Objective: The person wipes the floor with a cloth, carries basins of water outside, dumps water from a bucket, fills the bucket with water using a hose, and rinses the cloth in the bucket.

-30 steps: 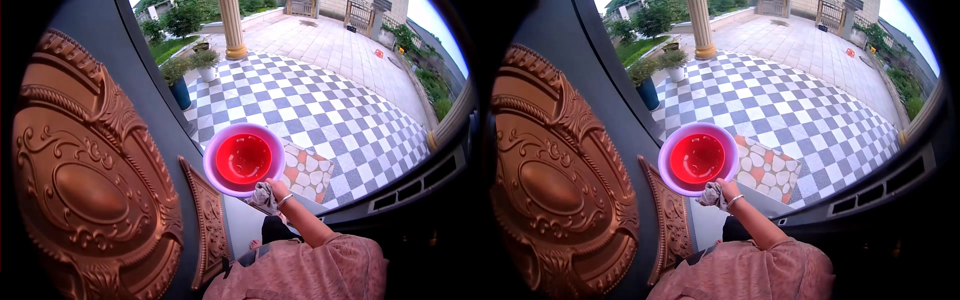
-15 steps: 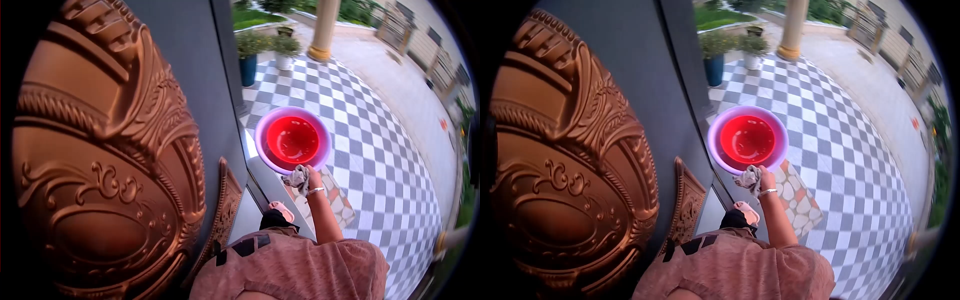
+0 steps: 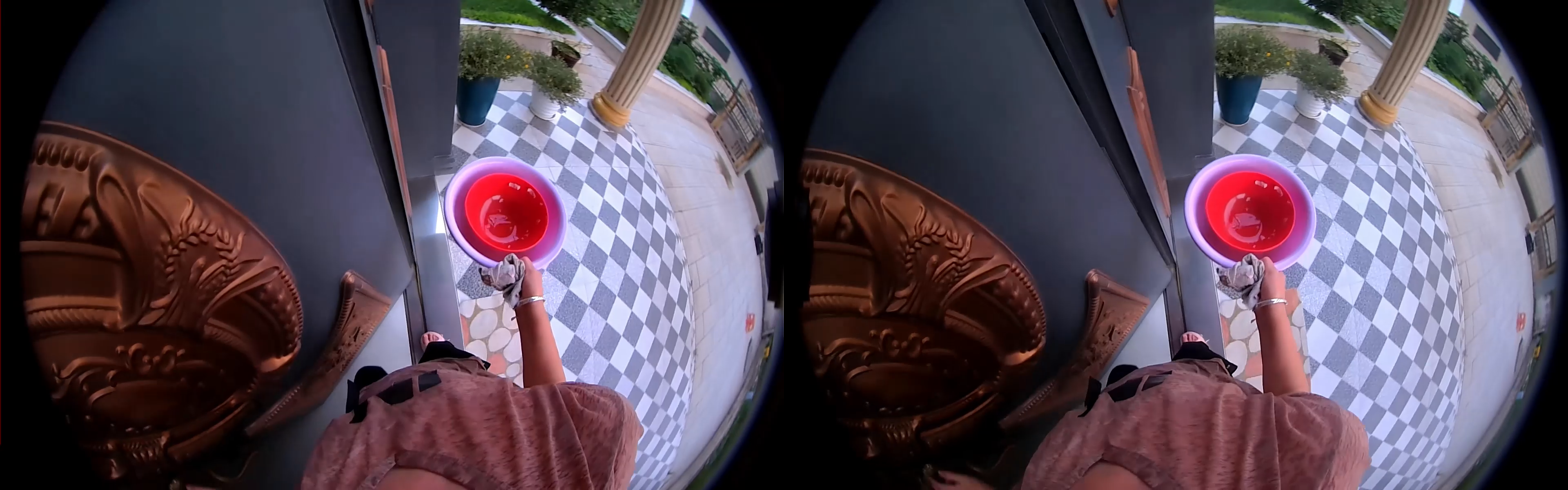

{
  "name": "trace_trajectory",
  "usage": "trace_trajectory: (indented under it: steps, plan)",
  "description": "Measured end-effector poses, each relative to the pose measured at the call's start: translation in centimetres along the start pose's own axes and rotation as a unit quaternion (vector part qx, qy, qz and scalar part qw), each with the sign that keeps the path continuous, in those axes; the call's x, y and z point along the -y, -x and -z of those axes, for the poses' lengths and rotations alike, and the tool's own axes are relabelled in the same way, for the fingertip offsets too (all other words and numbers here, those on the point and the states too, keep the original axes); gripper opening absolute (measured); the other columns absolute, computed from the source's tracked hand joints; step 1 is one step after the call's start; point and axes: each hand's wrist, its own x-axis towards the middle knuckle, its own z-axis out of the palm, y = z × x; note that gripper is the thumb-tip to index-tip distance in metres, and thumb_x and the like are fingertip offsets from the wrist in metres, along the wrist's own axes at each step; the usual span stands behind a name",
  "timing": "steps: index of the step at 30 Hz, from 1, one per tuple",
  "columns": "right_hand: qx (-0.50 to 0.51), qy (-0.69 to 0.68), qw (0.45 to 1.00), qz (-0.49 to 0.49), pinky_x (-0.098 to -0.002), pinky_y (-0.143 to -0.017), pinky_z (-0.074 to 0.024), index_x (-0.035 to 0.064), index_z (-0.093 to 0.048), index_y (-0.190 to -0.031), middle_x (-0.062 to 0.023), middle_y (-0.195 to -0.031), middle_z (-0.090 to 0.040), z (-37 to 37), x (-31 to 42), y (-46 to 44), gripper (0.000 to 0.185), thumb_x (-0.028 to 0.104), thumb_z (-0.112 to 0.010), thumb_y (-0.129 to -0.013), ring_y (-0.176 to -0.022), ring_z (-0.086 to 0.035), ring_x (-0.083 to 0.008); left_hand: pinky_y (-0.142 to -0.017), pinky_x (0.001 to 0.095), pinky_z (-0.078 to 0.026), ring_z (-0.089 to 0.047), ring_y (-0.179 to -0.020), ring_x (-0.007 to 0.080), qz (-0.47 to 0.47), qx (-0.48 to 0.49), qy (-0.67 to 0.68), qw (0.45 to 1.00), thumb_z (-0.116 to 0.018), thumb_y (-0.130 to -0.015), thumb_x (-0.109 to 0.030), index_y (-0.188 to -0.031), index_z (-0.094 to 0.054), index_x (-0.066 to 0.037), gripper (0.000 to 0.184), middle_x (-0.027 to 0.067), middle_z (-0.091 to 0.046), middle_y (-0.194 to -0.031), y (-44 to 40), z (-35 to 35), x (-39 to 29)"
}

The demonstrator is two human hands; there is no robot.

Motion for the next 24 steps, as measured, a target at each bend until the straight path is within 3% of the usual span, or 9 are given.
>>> trace_trajectory:
  steps: [3,5,6,8,9,11,14,18,24]
  plan:
    - [0.035,-0.032,0.998,-0.032,-0.0272,-0.049,-0.0417,-0.0027,-0.055,-0.068,-0.0053,-0.061,-0.054,-0.9,0.9,-1.9,0.018,0.014,-0.049,-0.071,-0.053,-0.052,-0.0148,-0.073,0.0437,-0.037,-0.045,-0.083,0.0332,-0.029,-0.004,-0.044,0.999,-0.039,-0.085,-0.029,-0.092,-0.046,0.002,0.033,0.0190,-0.044,-0.092,-0.4,-0.2,1.3]
    - [0.050,-0.020,0.998,-0.022,-0.0273,-0.049,-0.0422,-0.0025,-0.054,-0.068,-0.0057,-0.062,-0.054,-0.8,1.9,-2.4,0.018,0.014,-0.049,-0.071,-0.054,-0.053,-0.0151,-0.076,0.0331,-0.041,-0.043,-0.101,0.0262,-0.036,0.112,-0.156,0.981,-0.031,-0.088,-0.025,-0.104,-0.053,-0.010,0.031,0.0140,-0.049,-0.106,0.3,-1.3,6.7]
    - [0.055,-0.028,0.998,-0.032,-0.0274,-0.050,-0.0426,-0.0021,-0.054,-0.068,-0.0062,-0.063,-0.055,-1.3,2.9,-1.8,0.017,0.014,-0.048,-0.072,-0.054,-0.053,-0.0154,-0.080,0.0328,-0.039,-0.042,-0.103,0.0263,-0.022,0.196,-0.124,0.973,-0.026,-0.089,-0.030,-0.114,-0.045,-0.009,0.038,0.0136,-0.040,-0.117,-0.2,-1.2,7.1]
    - [0.086,-0.025,0.995,-0.050,-0.0278,-0.051,-0.0431,0.0000,-0.054,-0.067,-0.0062,-0.063,-0.054,-1.4,3.4,-2.7,0.017,0.014,-0.048,-0.073,-0.056,-0.054,-0.0157,-0.084,0.0302,-0.036,-0.041,-0.104,0.0265,0.052,0.337,-0.110,0.933,-0.026,-0.088,-0.033,-0.115,-0.043,-0.007,0.041,0.0136,-0.040,-0.117,-1.2,-1.2,10.5]
    - [0.096,-0.023,0.994,-0.056,-0.0281,-0.051,-0.0432,0.0005,-0.053,-0.066,-0.0060,-0.062,-0.054,-0.7,3.3,-3.5,0.017,0.014,-0.047,-0.073,-0.056,-0.053,-0.0159,-0.084,0.0302,-0.036,-0.041,-0.104,0.0265,0.059,0.337,-0.118,0.932,-0.026,-0.088,-0.033,-0.115,-0.043,-0.007,0.041,0.0136,-0.040,-0.117,-0.8,-0.8,11.5]
    - [0.107,-0.016,0.992,-0.063,-0.0285,-0.052,-0.0432,0.0009,-0.053,-0.065,-0.0058,-0.061,-0.053,-0.6,4.7,-2.5,0.017,0.014,-0.047,-0.074,-0.056,-0.053,-0.0160,-0.082,0.0301,-0.036,-0.042,-0.100,0.0288,0.166,0.279,-0.055,0.944,-0.031,-0.088,-0.032,-0.108,-0.046,-0.001,0.040,0.0156,-0.044,-0.110,-0.8,-0.7,10.7]
    - [0.127,-0.007,0.989,-0.074,-0.0283,-0.052,-0.0427,0.0014,-0.053,-0.065,-0.0057,-0.060,-0.053,0.3,6.8,-1.3,0.017,0.014,-0.046,-0.074,-0.055,-0.052,-0.0157,-0.084,0.0327,-0.031,-0.040,-0.098,0.0325,0.158,0.288,-0.031,0.944,-0.030,-0.087,-0.033,-0.109,-0.042,0.002,0.043,0.0186,-0.044,-0.106,-1.2,-0.7,10.5]
    - [0.162,0.026,0.985,-0.061,-0.0271,-0.051,-0.0423,0.0017,-0.053,-0.066,-0.0066,-0.062,-0.054,1.7,9.5,0.0,0.017,0.015,-0.046,-0.074,-0.055,-0.053,-0.0164,-0.084,0.0331,-0.031,-0.041,-0.098,0.0306,0.157,0.274,0.027,0.948,-0.028,-0.086,-0.031,-0.109,-0.043,0.002,0.042,0.0177,-0.044,-0.108,-1.2,0.9,9.3]
    - [0.118,0.152,0.980,-0.050,-0.0276,-0.049,-0.0406,-0.0018,-0.055,-0.066,-0.0068,-0.062,-0.054,4.1,12.7,3.4,0.019,0.015,-0.048,-0.072,-0.054,-0.052,-0.0150,-0.088,0.0306,-0.029,-0.038,-0.105,0.0268,0.190,0.238,-0.047,0.951,-0.025,-0.085,-0.031,-0.113,-0.042,-0.002,0.044,0.0140,-0.041,-0.115,-1.1,2.0,10.1]
